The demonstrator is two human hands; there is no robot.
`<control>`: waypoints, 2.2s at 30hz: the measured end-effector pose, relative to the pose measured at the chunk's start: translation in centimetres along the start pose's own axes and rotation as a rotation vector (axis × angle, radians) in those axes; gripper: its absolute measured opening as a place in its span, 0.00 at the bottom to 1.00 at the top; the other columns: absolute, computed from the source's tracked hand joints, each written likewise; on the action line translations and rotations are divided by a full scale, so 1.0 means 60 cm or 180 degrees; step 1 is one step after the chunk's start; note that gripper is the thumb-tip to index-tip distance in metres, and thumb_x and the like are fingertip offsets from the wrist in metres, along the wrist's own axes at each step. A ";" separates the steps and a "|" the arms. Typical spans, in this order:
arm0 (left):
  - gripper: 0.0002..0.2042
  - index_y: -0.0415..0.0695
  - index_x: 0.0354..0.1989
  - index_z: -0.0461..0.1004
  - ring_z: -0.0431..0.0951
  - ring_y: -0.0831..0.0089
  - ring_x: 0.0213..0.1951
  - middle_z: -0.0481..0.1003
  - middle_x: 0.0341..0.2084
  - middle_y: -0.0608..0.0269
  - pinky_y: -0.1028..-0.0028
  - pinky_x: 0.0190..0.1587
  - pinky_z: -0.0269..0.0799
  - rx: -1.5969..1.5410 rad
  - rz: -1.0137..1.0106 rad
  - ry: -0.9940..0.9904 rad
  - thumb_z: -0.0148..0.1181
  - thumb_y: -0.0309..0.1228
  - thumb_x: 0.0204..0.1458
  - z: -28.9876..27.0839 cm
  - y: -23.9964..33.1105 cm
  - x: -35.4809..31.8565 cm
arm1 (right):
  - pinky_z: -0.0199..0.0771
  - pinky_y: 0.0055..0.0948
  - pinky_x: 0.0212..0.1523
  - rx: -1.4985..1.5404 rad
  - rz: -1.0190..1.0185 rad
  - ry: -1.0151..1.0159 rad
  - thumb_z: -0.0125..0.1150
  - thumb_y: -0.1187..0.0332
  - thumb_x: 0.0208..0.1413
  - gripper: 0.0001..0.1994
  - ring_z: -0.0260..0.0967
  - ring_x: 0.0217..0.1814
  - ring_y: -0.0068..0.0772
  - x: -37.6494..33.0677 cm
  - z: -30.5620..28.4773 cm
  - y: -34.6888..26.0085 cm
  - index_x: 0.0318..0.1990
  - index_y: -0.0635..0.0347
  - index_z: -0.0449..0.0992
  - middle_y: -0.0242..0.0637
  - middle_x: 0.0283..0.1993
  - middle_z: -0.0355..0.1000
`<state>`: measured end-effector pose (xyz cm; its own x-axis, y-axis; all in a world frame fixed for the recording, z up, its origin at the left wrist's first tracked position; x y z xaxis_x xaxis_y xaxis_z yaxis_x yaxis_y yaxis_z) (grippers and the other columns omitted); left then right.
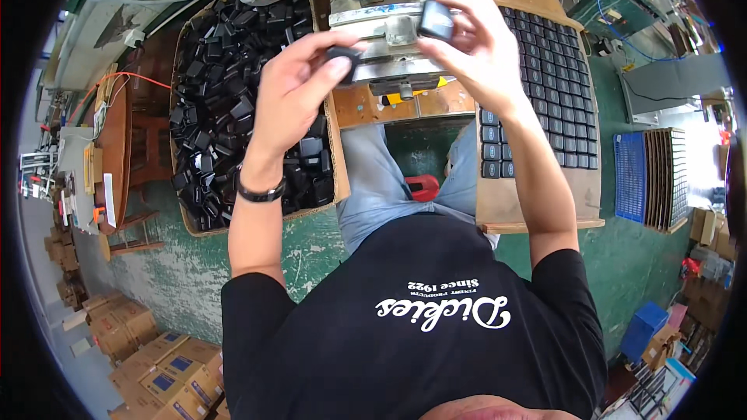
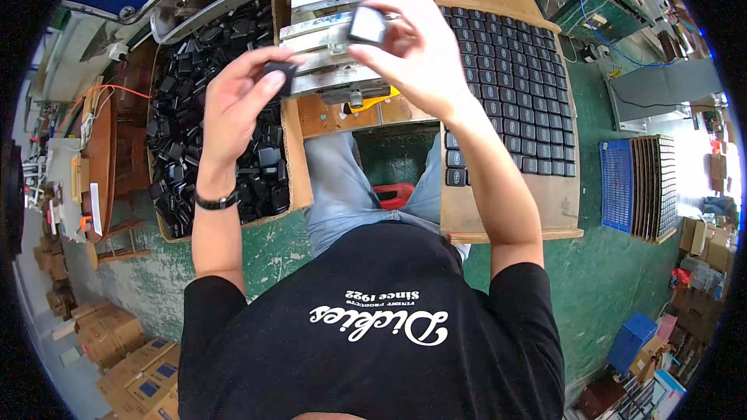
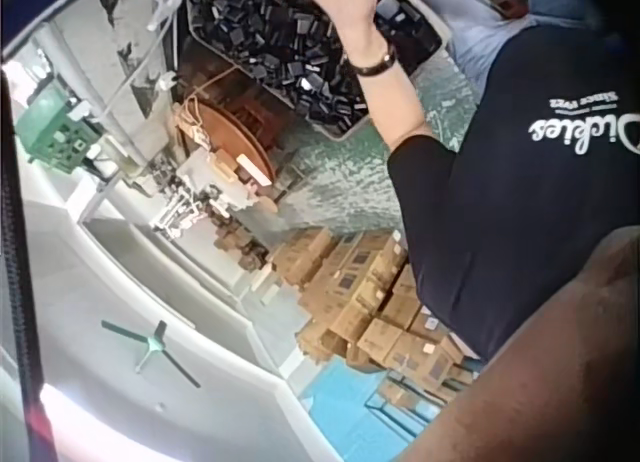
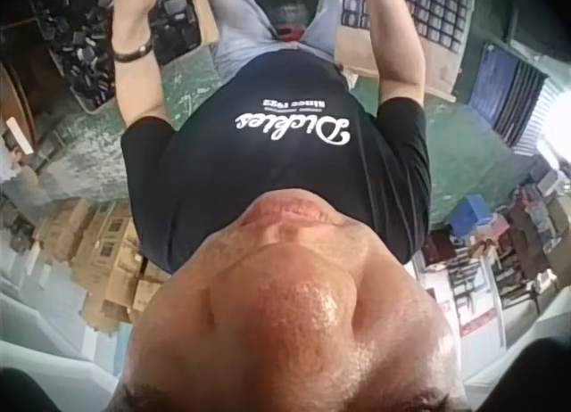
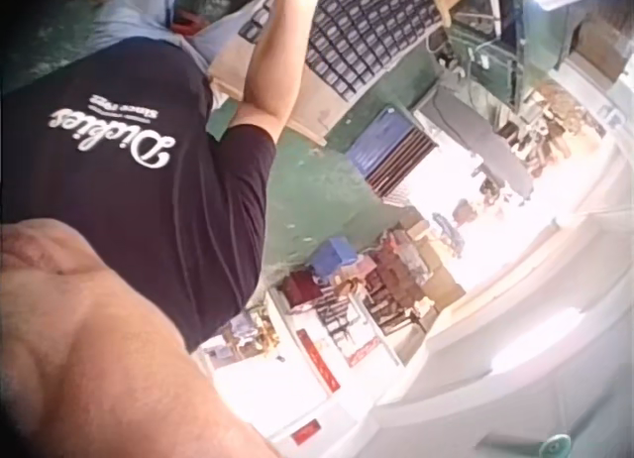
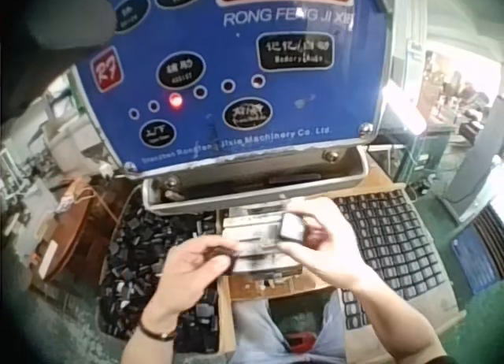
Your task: Assembling and testing electronic components using a specialized machine.
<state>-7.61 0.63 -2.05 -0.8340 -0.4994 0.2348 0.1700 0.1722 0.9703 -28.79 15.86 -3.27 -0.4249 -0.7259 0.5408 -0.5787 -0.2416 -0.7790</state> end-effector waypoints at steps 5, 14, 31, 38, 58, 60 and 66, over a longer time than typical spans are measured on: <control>0.11 0.37 0.52 0.82 0.82 0.68 0.50 0.84 0.48 0.55 0.72 0.56 0.78 0.0527 0.0241 -0.0098 0.64 0.20 0.62 0.059 -0.013 0.077 | 0.82 0.27 0.51 0.0138 0.0684 0.0820 0.74 0.79 0.58 0.27 0.78 0.51 0.35 -0.157 -0.104 0.019 0.66 0.61 0.75 0.43 0.59 0.72; 0.10 0.40 0.54 0.84 0.81 0.65 0.52 0.84 0.51 0.58 0.66 0.59 0.76 0.2819 0.1715 0.0156 0.63 0.26 0.67 0.104 -0.015 0.093 | 0.81 0.26 0.48 -0.1761 0.3238 0.1654 0.73 0.74 0.61 0.23 0.79 0.46 0.28 -0.520 -0.302 0.083 0.63 0.65 0.78 0.40 0.49 0.82; 0.40 0.34 0.76 0.68 0.67 0.46 0.76 0.69 0.74 0.43 0.52 0.76 0.61 0.3190 0.1895 -0.0842 0.46 0.61 0.74 0.110 -0.043 0.017 | 0.76 0.39 0.36 -0.1747 0.3203 0.1387 0.59 0.71 0.57 0.19 0.72 0.31 0.42 -0.539 -0.243 0.087 0.55 0.63 0.85 0.42 0.34 0.80; 0.14 0.40 0.50 0.85 0.84 0.60 0.49 0.86 0.49 0.60 0.62 0.60 0.75 0.2915 0.1626 0.0114 0.71 0.28 0.55 -0.001 -0.018 -0.127 | 0.74 0.32 0.38 -0.2378 0.2993 0.0838 0.69 0.66 0.62 0.15 0.67 0.30 0.30 -0.536 -0.256 0.109 0.54 0.62 0.82 0.30 0.28 0.72; 0.08 0.40 0.45 0.80 0.82 0.60 0.44 0.83 0.45 0.58 0.66 0.51 0.77 0.2886 0.0120 0.1301 0.67 0.28 0.60 -0.183 -0.089 -0.133 | 0.69 0.22 0.35 -0.0864 0.1119 0.0347 0.69 0.76 0.63 0.15 0.65 0.33 0.22 -0.182 -0.123 0.011 0.57 0.60 0.82 0.28 0.36 0.72; 0.09 0.40 0.49 0.80 0.82 0.63 0.43 0.83 0.45 0.59 0.69 0.49 0.77 0.2589 -0.0081 0.1607 0.66 0.27 0.63 -0.180 -0.080 -0.136 | 0.69 0.22 0.34 -0.0695 0.0478 0.0087 0.69 0.76 0.63 0.15 0.67 0.34 0.21 -0.111 -0.090 -0.006 0.57 0.60 0.82 0.30 0.38 0.72; 0.18 0.40 0.65 0.76 0.81 0.74 0.42 0.83 0.44 0.59 0.78 0.49 0.76 0.1502 -0.0383 0.1051 0.61 0.25 0.68 -0.127 -0.035 -0.088 | 0.76 0.22 0.40 -0.0727 0.0415 -0.0778 0.72 0.74 0.61 0.20 0.73 0.40 0.26 0.039 0.007 -0.016 0.61 0.61 0.80 0.39 0.48 0.75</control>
<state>0.47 -3.57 -4.89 -0.6123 -0.7638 0.2040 -0.2308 0.4195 0.8779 -28.94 14.16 -1.37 -0.3425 -0.8804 0.3280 -0.6830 -0.0065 -0.7304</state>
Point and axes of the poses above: each hand's wrist, its own x-axis towards the middle knuckle, its own z-axis out of the palm, y = z × x, the point moved 4 cm from there along x, towards the middle knuckle
